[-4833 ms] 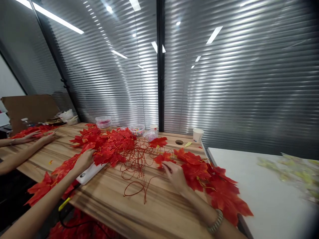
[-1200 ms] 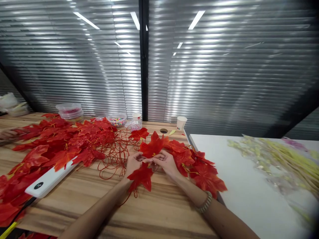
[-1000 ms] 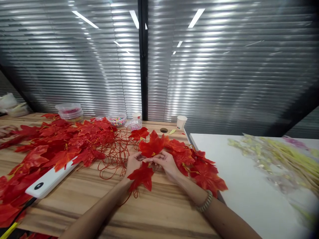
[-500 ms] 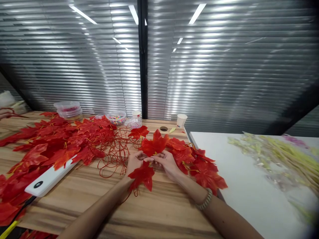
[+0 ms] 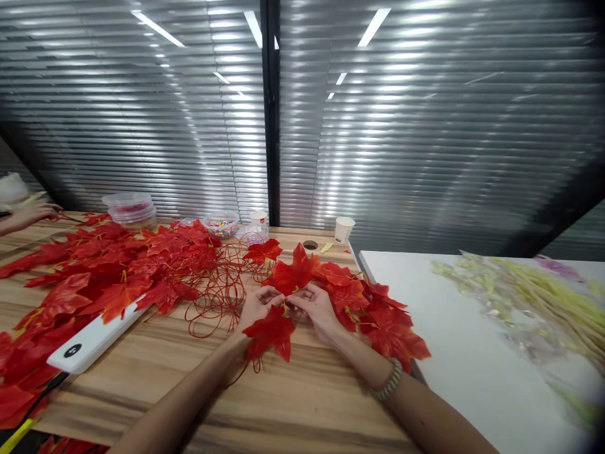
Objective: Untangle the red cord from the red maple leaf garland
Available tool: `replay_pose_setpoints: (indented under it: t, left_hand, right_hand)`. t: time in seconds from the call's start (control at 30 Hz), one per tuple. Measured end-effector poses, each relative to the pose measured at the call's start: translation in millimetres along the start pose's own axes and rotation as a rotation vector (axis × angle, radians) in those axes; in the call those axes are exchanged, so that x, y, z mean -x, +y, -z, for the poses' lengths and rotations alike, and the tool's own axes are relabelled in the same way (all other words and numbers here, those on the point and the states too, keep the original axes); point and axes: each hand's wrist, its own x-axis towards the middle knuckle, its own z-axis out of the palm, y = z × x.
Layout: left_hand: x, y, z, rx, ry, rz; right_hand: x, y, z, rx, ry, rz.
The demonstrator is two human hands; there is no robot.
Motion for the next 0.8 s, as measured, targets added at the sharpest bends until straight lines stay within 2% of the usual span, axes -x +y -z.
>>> replay_pose_setpoints:
  t: [0.37,0.63,0.8]
  left_hand:
    - [-26,-5,3.4,0.116,-0.106,0.001]
    - [-24,0,4.9,0.094,-0.119,0.021]
    - [-24,1,5.3,0.126,-0.15,0.006]
  right_hand:
    - [2,-1,-1,-0.018,0.007,0.0]
    - [2,-2,0,0.005,0.009,0.026]
    - [1,-2,0,-0.004,-0.022,-0.021]
